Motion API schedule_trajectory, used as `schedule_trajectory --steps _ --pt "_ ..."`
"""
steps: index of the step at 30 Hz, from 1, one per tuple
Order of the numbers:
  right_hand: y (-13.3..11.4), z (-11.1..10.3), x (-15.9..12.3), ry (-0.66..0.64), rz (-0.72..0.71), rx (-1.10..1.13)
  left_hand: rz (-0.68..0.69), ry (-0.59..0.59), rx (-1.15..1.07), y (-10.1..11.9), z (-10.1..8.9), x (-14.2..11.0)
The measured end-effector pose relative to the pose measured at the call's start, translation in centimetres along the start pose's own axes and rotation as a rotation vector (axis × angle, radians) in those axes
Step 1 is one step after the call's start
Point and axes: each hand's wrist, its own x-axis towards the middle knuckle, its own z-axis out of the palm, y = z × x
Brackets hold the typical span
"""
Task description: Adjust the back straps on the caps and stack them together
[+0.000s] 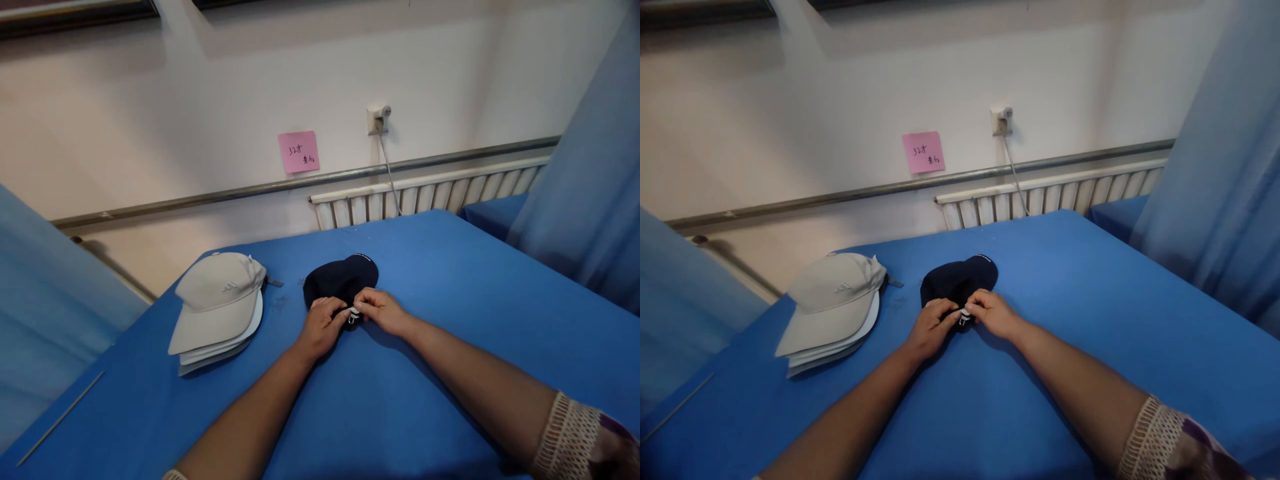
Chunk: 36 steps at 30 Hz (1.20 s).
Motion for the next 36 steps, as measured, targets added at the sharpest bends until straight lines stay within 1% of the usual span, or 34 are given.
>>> schedule_trajectory --steps 2,4,7,8,10,12,13,14,16,18,19,21,25,29,32,36 --pt "-0.2 0.0 -0.1 0.002 0.004 -0.002 0.008 -0.023 -0.026 0.1 -0.1 0.0" --pt "-0.3 0.1 -0.1 0.026 0.0 -0.009 0.011 -0.018 -0.044 0.3 -0.1 0.0" --pt "-0.5 0.4 -0.1 0.085 0.005 -0.016 -0.003 0.041 -0.036 0.4 0.0 0.0" --pt "-0.6 0.6 -0.1 0.122 0.022 -0.021 -0.009 0.067 -0.02 0.4 0.0 0.1" --pt "-0.8 0.8 -0.2 0.242 0.082 -0.055 -0.015 0.115 0.026 0.3 0.1 0.1" --pt "-1.3 0.9 -0.3 0.376 0.157 -0.127 -0.004 0.15 0.078 0.3 0.1 0.1" --pt "-1.6 1.0 -0.3 0.413 0.19 -0.162 0.009 0.165 0.102 0.4 0.0 0.1" --pt "-1.9 1.0 -0.4 0.413 0.223 -0.182 0.026 0.181 0.124 0.5 0.0 0.1" --pt "-2.5 1.0 -0.5 0.336 0.3 -0.142 0.068 0.204 0.162 0.8 -0.1 0.0" --pt "-3.1 1.2 -0.6 0.238 0.388 -0.011 0.108 0.215 0.186 1.0 -0.3 -0.2" --pt "-3.4 1.2 -0.7 0.211 0.424 0.066 0.124 0.218 0.195 1.1 -0.4 -0.2" --pt "-3.9 1.4 -0.9 0.201 0.46 0.216 0.153 0.223 0.209 1.1 -0.5 -0.3" --pt "-4.2 1.4 -1.2 0.223 0.483 0.48 0.203 0.216 0.232 1.0 -0.4 -0.4" --pt "-3.9 1.0 -1.3 0.235 0.501 0.671 0.236 0.186 0.236 1.1 -0.2 -0.6" --pt "-3.4 0.7 -1.1 0.242 0.467 0.729 0.201 0.162 0.169 1.3 0.1 -0.6" --pt "-3.0 0.4 -0.8 0.222 0.409 0.687 0.044 0.171 0.012 1.1 0.5 -0.5"
